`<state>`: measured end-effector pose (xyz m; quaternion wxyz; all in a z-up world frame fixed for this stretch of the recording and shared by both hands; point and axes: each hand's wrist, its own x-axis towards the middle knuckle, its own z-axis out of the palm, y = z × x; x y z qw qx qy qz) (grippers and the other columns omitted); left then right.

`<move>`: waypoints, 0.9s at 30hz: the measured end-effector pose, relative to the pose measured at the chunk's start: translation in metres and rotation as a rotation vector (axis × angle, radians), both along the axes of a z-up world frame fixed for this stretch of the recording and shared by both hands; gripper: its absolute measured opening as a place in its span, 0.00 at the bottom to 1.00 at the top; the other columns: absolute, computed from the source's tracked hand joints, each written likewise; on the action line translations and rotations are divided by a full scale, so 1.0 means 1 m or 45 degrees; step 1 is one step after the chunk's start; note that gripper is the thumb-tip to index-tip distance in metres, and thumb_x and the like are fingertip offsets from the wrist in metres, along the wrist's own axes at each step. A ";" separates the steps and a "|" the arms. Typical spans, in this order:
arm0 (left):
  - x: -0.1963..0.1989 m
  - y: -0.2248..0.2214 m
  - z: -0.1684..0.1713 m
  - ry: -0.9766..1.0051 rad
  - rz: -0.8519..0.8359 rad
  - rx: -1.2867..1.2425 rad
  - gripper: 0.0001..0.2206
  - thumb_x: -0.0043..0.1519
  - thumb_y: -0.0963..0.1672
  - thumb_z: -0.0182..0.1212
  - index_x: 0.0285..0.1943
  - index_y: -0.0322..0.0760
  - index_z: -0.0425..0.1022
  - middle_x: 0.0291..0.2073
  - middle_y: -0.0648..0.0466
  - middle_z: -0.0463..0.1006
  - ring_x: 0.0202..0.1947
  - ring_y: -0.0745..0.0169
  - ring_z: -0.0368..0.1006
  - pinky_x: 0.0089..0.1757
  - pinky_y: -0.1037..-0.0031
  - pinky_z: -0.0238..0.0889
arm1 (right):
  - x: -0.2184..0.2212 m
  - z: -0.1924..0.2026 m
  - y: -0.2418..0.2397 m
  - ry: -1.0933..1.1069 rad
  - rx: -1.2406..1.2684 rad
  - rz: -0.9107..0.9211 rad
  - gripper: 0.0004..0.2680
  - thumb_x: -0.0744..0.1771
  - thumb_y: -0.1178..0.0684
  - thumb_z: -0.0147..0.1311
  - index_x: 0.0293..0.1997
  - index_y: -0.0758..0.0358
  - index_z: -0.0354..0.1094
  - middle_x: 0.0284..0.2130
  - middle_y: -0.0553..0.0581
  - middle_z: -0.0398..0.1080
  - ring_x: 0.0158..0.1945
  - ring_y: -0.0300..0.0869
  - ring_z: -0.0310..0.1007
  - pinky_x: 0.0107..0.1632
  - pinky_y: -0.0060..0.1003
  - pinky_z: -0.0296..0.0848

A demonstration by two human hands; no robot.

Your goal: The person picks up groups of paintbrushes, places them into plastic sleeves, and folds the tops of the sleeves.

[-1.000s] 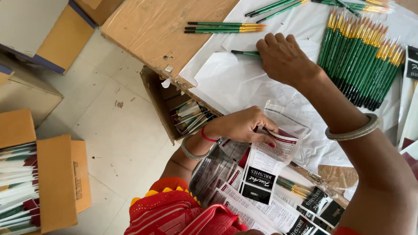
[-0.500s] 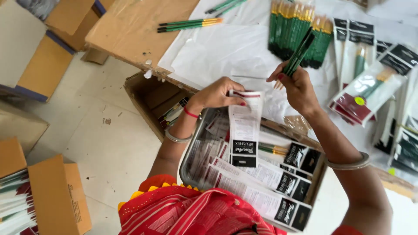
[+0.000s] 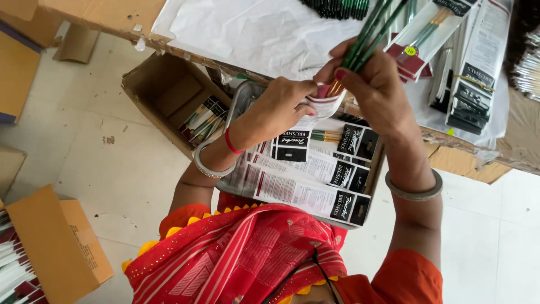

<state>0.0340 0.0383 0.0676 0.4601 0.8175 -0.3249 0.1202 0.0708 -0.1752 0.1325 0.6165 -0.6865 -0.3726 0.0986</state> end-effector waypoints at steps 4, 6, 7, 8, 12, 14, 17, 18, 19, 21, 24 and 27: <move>-0.008 -0.011 0.009 -0.044 0.001 -0.029 0.10 0.62 0.41 0.70 0.47 0.27 0.75 0.36 0.42 0.83 0.37 0.48 0.83 0.36 0.65 0.73 | -0.021 0.048 -0.004 -0.132 0.189 -0.209 0.12 0.73 0.64 0.44 0.65 0.66 0.52 0.43 0.62 0.75 0.47 0.42 0.78 0.50 0.32 0.76; -0.011 -0.017 0.019 -0.086 -0.028 -0.060 0.11 0.64 0.41 0.70 0.47 0.27 0.75 0.36 0.41 0.83 0.38 0.48 0.84 0.36 0.65 0.73 | -0.022 0.049 -0.008 -0.222 0.233 -0.330 0.14 0.74 0.63 0.43 0.68 0.63 0.49 0.39 0.60 0.77 0.38 0.40 0.78 0.38 0.26 0.73; -0.013 -0.019 0.024 -0.123 -0.064 -0.120 0.11 0.64 0.41 0.69 0.50 0.27 0.75 0.38 0.42 0.82 0.39 0.50 0.84 0.37 0.66 0.74 | -0.019 0.040 -0.010 -0.395 0.162 -0.298 0.10 0.76 0.64 0.42 0.67 0.63 0.52 0.42 0.63 0.76 0.43 0.43 0.80 0.47 0.31 0.77; -0.014 -0.021 0.030 -0.161 -0.098 -0.178 0.12 0.64 0.40 0.67 0.53 0.27 0.74 0.39 0.42 0.82 0.39 0.51 0.84 0.38 0.68 0.75 | -0.017 0.032 -0.011 -0.565 0.089 -0.260 0.08 0.79 0.65 0.40 0.66 0.63 0.54 0.45 0.66 0.76 0.48 0.46 0.81 0.55 0.36 0.81; -0.010 -0.016 0.027 -0.236 -0.080 -0.214 0.10 0.65 0.40 0.67 0.51 0.29 0.75 0.39 0.43 0.82 0.39 0.53 0.83 0.39 0.68 0.75 | -0.053 0.028 0.002 -0.969 -0.456 -0.369 0.07 0.72 0.61 0.45 0.57 0.61 0.64 0.54 0.70 0.73 0.53 0.50 0.77 0.52 0.43 0.77; -0.008 -0.013 0.025 -0.263 -0.090 -0.216 0.07 0.65 0.40 0.69 0.46 0.30 0.75 0.37 0.45 0.82 0.39 0.54 0.83 0.39 0.68 0.74 | -0.067 0.027 -0.001 -1.322 -0.312 -0.662 0.17 0.71 0.51 0.51 0.65 0.72 0.60 0.63 0.75 0.58 0.67 0.60 0.62 0.65 0.57 0.70; -0.016 -0.012 0.035 -0.228 -0.151 -0.200 0.08 0.64 0.40 0.70 0.44 0.29 0.74 0.34 0.45 0.81 0.34 0.55 0.81 0.36 0.66 0.71 | -0.039 -0.066 -0.048 -1.089 0.164 -0.981 0.14 0.71 0.44 0.57 0.58 0.62 0.63 0.64 0.59 0.65 0.65 0.49 0.66 0.62 0.48 0.74; -0.021 -0.013 0.038 -0.228 -0.155 -0.202 0.08 0.64 0.40 0.70 0.44 0.29 0.74 0.34 0.45 0.81 0.34 0.55 0.81 0.36 0.66 0.71 | -0.046 -0.069 -0.045 -1.091 0.161 -0.984 0.14 0.71 0.44 0.57 0.58 0.62 0.63 0.64 0.59 0.65 0.65 0.49 0.66 0.62 0.48 0.74; -0.026 -0.015 0.040 -0.224 -0.204 -0.169 0.08 0.64 0.40 0.70 0.42 0.30 0.75 0.33 0.46 0.81 0.32 0.55 0.79 0.35 0.66 0.70 | -0.054 -0.072 -0.043 -0.970 -0.012 -0.808 0.17 0.69 0.45 0.60 0.60 0.65 0.65 0.62 0.62 0.65 0.65 0.50 0.67 0.63 0.47 0.73; -0.034 -0.016 0.041 -0.229 -0.257 -0.133 0.07 0.64 0.41 0.70 0.41 0.30 0.76 0.32 0.47 0.81 0.29 0.56 0.78 0.33 0.65 0.69 | -0.069 -0.084 -0.039 -0.855 -0.177 -0.634 0.20 0.67 0.46 0.63 0.62 0.69 0.66 0.60 0.64 0.66 0.64 0.51 0.68 0.64 0.46 0.72; -0.035 -0.021 0.032 -0.249 -0.413 -0.132 0.08 0.67 0.42 0.69 0.42 0.35 0.73 0.37 0.51 0.83 0.36 0.61 0.81 0.38 0.68 0.73 | -0.091 -0.108 -0.040 -0.257 0.113 -0.383 0.17 0.66 0.53 0.67 0.57 0.72 0.68 0.49 0.59 0.74 0.52 0.41 0.74 0.57 0.37 0.75; -0.029 -0.030 0.010 -0.324 -0.469 -0.315 0.14 0.71 0.44 0.64 0.58 0.39 0.63 0.53 0.51 0.81 0.52 0.60 0.80 0.52 0.69 0.74 | -0.114 -0.130 -0.044 0.008 0.172 -0.365 0.09 0.67 0.58 0.66 0.49 0.70 0.76 0.41 0.58 0.79 0.45 0.39 0.80 0.52 0.34 0.79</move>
